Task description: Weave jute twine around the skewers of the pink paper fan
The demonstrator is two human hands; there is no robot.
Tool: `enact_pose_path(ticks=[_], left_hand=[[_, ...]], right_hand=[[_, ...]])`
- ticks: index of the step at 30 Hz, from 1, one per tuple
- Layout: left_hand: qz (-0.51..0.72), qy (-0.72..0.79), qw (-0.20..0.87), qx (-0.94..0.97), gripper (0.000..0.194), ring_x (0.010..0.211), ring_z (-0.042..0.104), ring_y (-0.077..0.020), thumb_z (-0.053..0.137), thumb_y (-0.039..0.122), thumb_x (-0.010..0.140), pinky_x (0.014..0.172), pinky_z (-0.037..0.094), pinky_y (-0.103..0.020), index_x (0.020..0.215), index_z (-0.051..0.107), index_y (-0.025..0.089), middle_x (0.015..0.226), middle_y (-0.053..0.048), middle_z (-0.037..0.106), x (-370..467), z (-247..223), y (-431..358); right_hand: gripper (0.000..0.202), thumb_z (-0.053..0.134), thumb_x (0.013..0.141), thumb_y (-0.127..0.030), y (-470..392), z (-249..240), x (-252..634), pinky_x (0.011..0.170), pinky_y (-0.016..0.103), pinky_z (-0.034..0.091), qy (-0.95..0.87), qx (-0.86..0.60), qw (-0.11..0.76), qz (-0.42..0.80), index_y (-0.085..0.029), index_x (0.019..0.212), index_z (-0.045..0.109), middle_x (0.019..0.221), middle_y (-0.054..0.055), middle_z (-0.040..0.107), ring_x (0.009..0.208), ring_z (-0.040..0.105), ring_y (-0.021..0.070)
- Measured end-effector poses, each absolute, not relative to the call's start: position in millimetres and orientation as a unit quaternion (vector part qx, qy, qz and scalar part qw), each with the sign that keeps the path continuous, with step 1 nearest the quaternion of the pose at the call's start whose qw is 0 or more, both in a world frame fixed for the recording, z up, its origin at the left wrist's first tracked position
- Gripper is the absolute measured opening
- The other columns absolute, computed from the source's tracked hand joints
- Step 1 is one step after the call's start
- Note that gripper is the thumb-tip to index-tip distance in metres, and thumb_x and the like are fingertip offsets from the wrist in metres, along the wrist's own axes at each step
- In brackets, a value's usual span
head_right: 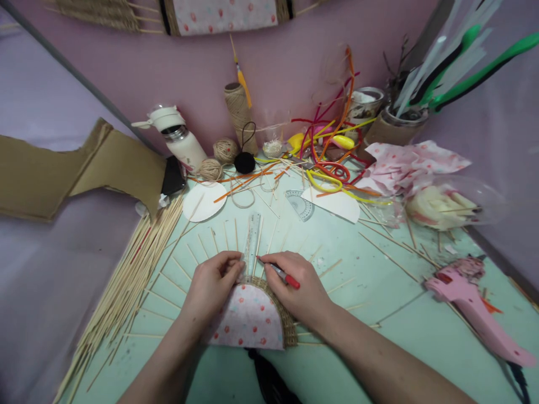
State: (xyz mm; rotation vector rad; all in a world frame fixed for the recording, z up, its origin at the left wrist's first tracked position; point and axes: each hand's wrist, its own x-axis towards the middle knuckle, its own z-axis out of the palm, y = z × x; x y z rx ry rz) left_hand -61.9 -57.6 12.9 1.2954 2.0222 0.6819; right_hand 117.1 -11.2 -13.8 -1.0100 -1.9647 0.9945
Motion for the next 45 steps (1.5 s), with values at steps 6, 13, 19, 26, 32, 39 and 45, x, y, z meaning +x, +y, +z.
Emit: enact_pose_path(ticks=[6, 13, 19, 26, 32, 39, 45], left_hand=[[0.26, 0.771, 0.323, 0.484, 0.02, 0.07, 0.065, -0.0165, 0.055, 0.029, 0.082, 0.066, 0.047, -0.027, 0.093, 0.069, 0.018, 0.077, -0.003, 0.072, -61, 14, -58], [0.358, 0.744, 0.372, 0.423, 0.024, 0.062, 0.063, -0.0151, 0.057, 0.034, 0.081, 0.06, 0.049, -0.026, 0.096, 0.067, 0.017, 0.074, -0.002, 0.07, -67, 11, -59], [0.355, 0.752, 0.363, 0.42, 0.019, 0.059, 0.064, -0.0156, 0.057, 0.033, 0.08, 0.06, 0.05, -0.027, 0.091, 0.064, 0.018, 0.068, -0.001, 0.068, -77, 12, -60], [0.318, 0.756, 0.378, 0.43, 0.013, 0.059, 0.066, -0.0159, 0.056, 0.028, 0.079, 0.061, 0.05, -0.027, 0.088, 0.061, 0.02, 0.066, 0.0, 0.069, -78, 16, -61], [0.311, 0.749, 0.4, 0.428, 0.011, 0.06, 0.065, -0.0152, 0.056, 0.026, 0.078, 0.058, 0.049, -0.025, 0.086, 0.06, 0.02, 0.067, 0.0, 0.069, -75, 19, -62], [0.312, 0.746, 0.412, 0.421, 0.011, 0.059, 0.064, -0.0145, 0.056, 0.027, 0.079, 0.057, 0.048, -0.024, 0.087, 0.06, 0.02, 0.064, 0.001, 0.068, -75, 14, -63], [0.313, 0.741, 0.42, 0.42, 0.012, 0.059, 0.064, -0.0145, 0.056, 0.027, 0.08, 0.058, 0.048, -0.025, 0.088, 0.06, 0.02, 0.063, 0.001, 0.067, -76, 14, -63]], right_hand=[[0.017, 0.055, 0.086, -0.021, -12, -12, 118, 0.074, 0.031, 0.055, -0.748, -0.4, 0.362, 0.388, -0.021, 0.091, 0.07, 0.085, 0.004, 0.075, 0.078, 0.07, 0.0184], [0.016, 0.055, 0.086, -0.02, -12, -13, 117, 0.071, 0.03, 0.054, -0.744, -0.393, 0.381, 0.383, -0.02, 0.092, 0.07, 0.085, 0.004, 0.074, 0.076, 0.069, 0.0175], [0.017, 0.055, 0.087, -0.022, -13, -10, 118, 0.072, 0.031, 0.055, -0.738, -0.4, 0.375, 0.393, -0.019, 0.094, 0.071, 0.085, 0.005, 0.075, 0.076, 0.07, 0.018], [0.016, 0.057, 0.084, -0.021, -16, 24, 110, 0.074, 0.029, 0.055, -0.749, -0.399, 0.351, 0.396, -0.02, 0.091, 0.071, 0.087, 0.003, 0.075, 0.077, 0.07, 0.0176], [0.017, 0.055, 0.085, -0.019, -18, 7, 101, 0.072, 0.027, 0.054, -0.727, -0.403, 0.363, 0.421, -0.02, 0.092, 0.071, 0.085, 0.002, 0.075, 0.076, 0.07, 0.0163], [0.016, 0.056, 0.086, -0.019, -19, -12, 105, 0.073, 0.028, 0.054, -0.746, -0.375, 0.375, 0.404, -0.019, 0.093, 0.07, 0.088, 0.005, 0.074, 0.079, 0.069, 0.0165], [0.017, 0.055, 0.086, -0.019, -18, -15, 105, 0.074, 0.029, 0.055, -0.751, -0.371, 0.37, 0.402, -0.02, 0.094, 0.07, 0.089, 0.004, 0.074, 0.081, 0.069, 0.0171]])
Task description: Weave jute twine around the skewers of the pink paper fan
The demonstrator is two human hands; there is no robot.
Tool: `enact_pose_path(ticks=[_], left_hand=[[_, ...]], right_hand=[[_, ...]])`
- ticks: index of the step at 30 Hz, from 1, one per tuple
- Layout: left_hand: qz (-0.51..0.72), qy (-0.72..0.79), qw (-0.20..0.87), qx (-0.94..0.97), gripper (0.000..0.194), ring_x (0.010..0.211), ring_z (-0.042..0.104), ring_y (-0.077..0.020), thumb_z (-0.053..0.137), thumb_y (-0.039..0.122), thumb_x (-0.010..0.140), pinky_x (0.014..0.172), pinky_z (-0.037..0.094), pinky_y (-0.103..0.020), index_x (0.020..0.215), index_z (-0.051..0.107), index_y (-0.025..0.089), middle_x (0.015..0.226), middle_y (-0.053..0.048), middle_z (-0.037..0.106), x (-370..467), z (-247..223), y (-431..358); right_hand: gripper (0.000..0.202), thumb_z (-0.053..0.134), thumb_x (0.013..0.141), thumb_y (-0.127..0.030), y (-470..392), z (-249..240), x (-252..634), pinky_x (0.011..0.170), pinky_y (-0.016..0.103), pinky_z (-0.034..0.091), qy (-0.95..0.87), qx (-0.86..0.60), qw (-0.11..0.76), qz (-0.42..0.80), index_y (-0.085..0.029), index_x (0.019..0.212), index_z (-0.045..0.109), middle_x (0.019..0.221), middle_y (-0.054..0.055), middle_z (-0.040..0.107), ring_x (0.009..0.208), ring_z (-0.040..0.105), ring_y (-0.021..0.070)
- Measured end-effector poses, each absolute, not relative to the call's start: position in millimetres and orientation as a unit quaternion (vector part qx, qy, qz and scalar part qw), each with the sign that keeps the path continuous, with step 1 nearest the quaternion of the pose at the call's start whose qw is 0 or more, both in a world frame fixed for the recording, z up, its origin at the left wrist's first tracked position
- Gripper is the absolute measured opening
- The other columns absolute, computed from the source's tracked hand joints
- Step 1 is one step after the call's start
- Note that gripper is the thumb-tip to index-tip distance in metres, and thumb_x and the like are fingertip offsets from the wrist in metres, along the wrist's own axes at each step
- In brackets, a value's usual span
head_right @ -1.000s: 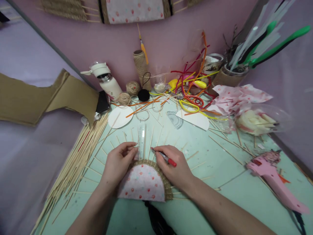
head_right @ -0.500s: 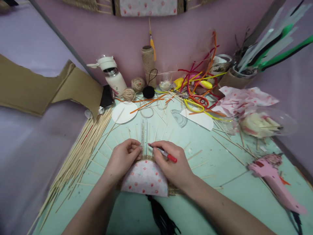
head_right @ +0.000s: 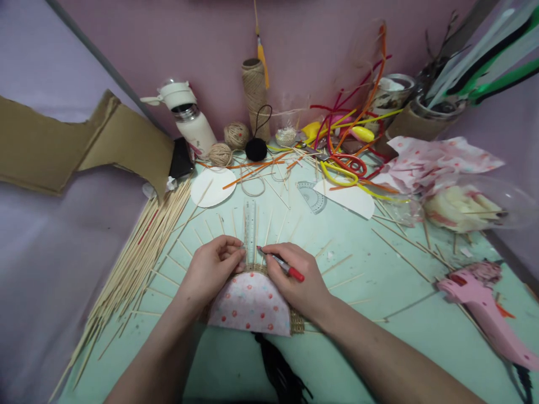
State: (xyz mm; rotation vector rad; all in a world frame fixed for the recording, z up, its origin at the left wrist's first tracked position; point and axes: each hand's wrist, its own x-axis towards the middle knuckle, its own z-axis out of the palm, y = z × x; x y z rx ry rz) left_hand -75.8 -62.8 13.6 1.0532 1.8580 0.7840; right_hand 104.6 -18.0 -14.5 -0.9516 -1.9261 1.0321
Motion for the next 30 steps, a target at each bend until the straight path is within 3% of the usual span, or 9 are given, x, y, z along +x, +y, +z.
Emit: enact_pose_path(ticks=[30], left_hand=[[0.255, 0.766, 0.392, 0.441, 0.01, 0.059, 0.063, -0.0156, 0.054, 0.028, 0.079, 0.06, 0.045, -0.026, 0.084, 0.06, 0.021, 0.061, 0.002, 0.067, -74.4, 20.0, -61.4]], right_hand=[[0.018, 0.055, 0.089, -0.023, -17.1, -15.2, 102.8, 0.077, 0.033, 0.055, -0.755, -0.366, 0.35, 0.417, -0.021, 0.099, 0.069, 0.094, 0.006, 0.074, 0.085, 0.069, 0.0191]])
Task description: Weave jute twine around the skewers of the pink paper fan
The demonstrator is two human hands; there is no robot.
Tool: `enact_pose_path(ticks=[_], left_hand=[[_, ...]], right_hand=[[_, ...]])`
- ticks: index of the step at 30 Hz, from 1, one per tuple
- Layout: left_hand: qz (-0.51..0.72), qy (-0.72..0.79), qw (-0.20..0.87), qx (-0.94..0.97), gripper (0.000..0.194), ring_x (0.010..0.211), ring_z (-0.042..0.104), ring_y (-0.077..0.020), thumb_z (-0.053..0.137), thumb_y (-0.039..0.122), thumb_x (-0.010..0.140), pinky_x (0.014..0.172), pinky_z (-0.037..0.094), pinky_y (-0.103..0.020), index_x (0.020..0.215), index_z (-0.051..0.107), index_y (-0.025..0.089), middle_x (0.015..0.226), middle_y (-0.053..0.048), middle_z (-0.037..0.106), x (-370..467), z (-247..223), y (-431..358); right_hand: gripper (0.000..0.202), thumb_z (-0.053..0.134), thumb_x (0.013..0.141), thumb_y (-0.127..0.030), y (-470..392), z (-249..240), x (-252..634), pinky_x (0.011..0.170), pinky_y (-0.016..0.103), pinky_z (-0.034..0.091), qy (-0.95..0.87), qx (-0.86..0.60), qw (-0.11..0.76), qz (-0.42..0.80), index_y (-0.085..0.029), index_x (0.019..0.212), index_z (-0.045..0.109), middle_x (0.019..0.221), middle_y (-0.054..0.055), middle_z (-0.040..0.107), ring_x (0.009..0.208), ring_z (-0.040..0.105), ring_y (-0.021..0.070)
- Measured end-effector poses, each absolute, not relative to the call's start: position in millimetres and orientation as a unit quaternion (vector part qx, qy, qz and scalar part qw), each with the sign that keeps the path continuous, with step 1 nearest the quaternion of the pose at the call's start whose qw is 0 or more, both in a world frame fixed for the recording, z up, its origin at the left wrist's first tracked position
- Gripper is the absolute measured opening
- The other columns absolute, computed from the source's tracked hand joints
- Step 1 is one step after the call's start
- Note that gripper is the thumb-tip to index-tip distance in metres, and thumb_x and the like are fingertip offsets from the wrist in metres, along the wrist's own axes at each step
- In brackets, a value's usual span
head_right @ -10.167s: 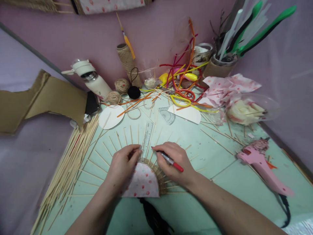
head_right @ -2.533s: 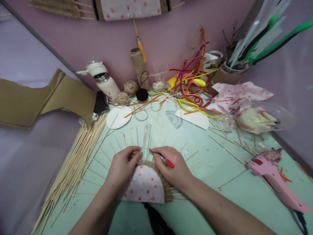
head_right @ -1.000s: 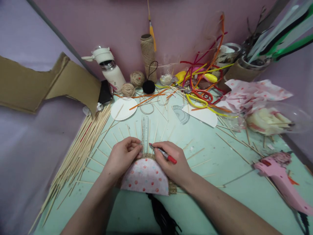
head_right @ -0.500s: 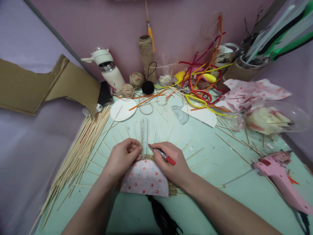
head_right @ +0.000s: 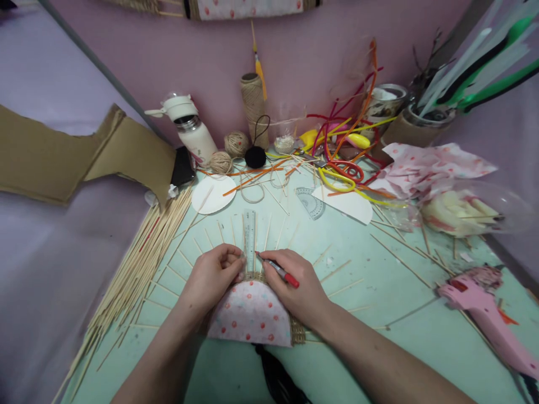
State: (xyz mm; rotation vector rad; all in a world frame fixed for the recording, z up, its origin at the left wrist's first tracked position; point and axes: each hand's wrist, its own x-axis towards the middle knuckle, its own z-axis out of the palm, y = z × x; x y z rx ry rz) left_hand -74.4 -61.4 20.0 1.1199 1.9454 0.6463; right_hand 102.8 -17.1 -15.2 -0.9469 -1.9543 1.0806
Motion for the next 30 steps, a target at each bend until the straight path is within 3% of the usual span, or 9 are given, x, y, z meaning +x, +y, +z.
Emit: enact_pose_path(ticks=[30], left_hand=[[0.25, 0.769, 0.389, 0.441, 0.01, 0.058, 0.062, -0.0153, 0.054, 0.028, 0.079, 0.06, 0.044, -0.026, 0.082, 0.06, 0.021, 0.06, 0.003, 0.065, -73.8, 19.7, -60.4]], right_hand=[[0.018, 0.055, 0.088, -0.025, -16.4, -15.1, 102.7, 0.076, 0.032, 0.056, -0.748, -0.374, 0.346, 0.425, -0.022, 0.098, 0.07, 0.092, 0.005, 0.074, 0.084, 0.069, 0.0189]])
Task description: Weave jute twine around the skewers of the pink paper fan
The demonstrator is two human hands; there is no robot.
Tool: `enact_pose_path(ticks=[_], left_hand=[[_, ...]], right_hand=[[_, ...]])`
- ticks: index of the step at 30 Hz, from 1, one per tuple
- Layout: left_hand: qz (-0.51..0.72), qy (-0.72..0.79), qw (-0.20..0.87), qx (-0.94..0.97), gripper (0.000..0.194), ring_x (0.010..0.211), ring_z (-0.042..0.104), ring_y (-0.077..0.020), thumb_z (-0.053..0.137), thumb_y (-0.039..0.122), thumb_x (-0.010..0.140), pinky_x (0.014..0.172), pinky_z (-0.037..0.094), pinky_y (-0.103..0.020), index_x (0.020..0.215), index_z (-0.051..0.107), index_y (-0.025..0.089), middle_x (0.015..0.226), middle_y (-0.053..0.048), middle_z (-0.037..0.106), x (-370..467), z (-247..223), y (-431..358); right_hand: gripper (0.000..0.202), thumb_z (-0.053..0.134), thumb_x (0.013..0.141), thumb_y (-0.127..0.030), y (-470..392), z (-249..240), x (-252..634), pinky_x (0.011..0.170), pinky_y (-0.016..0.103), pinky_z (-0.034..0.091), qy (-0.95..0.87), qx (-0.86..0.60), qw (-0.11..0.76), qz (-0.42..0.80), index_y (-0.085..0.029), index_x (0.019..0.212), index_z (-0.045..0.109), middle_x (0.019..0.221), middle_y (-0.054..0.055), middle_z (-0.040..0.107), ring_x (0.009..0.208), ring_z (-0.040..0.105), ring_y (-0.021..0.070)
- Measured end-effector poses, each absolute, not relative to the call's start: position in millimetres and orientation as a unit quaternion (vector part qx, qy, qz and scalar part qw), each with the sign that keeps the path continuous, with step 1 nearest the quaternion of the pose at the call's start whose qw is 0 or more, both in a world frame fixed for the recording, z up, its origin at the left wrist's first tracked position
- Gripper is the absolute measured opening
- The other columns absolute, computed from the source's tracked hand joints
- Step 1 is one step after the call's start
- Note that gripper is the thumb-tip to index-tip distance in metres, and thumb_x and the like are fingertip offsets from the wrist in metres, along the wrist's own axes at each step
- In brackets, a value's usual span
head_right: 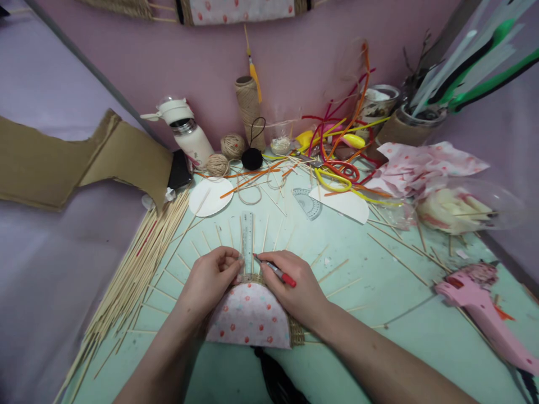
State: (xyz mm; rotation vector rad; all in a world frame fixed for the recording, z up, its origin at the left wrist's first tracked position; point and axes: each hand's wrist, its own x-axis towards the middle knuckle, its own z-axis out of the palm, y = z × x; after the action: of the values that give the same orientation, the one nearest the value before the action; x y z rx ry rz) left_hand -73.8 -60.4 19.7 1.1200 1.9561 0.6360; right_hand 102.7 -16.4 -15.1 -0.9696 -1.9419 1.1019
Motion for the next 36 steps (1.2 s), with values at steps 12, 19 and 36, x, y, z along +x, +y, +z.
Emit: enact_pose_path(ticks=[12, 19, 36], left_hand=[[0.247, 0.769, 0.387, 0.444, 0.01, 0.058, 0.063, -0.0158, 0.054, 0.029, 0.079, 0.059, 0.044, -0.027, 0.082, 0.06, 0.021, 0.06, 0.002, 0.066, -73.9, 20.3, -60.5], [0.248, 0.768, 0.387, 0.446, 0.009, 0.058, 0.062, -0.0155, 0.054, 0.028, 0.079, 0.059, 0.044, -0.026, 0.083, 0.06, 0.021, 0.06, 0.003, 0.065, -74.2, 18.9, -61.0], [0.244, 0.769, 0.388, 0.446, 0.009, 0.058, 0.062, -0.0151, 0.054, 0.027, 0.079, 0.058, 0.044, -0.026, 0.083, 0.06, 0.021, 0.06, 0.003, 0.065, -73.8, 20.5, -60.1]], right_hand=[[0.018, 0.055, 0.088, -0.024, -15.9, -16.0, 103.2, 0.076, 0.033, 0.056, -0.749, -0.37, 0.348, 0.425, -0.022, 0.098, 0.07, 0.092, 0.006, 0.074, 0.083, 0.069, 0.019], [0.017, 0.054, 0.089, -0.024, -15.8, -16.4, 103.4, 0.076, 0.033, 0.056, -0.744, -0.379, 0.346, 0.429, -0.021, 0.097, 0.07, 0.091, 0.006, 0.074, 0.082, 0.069, 0.0189], [0.017, 0.055, 0.088, -0.023, -16.2, -17.1, 103.5, 0.074, 0.03, 0.054, -0.741, -0.379, 0.348, 0.432, -0.02, 0.097, 0.07, 0.09, 0.006, 0.074, 0.082, 0.069, 0.0179]])
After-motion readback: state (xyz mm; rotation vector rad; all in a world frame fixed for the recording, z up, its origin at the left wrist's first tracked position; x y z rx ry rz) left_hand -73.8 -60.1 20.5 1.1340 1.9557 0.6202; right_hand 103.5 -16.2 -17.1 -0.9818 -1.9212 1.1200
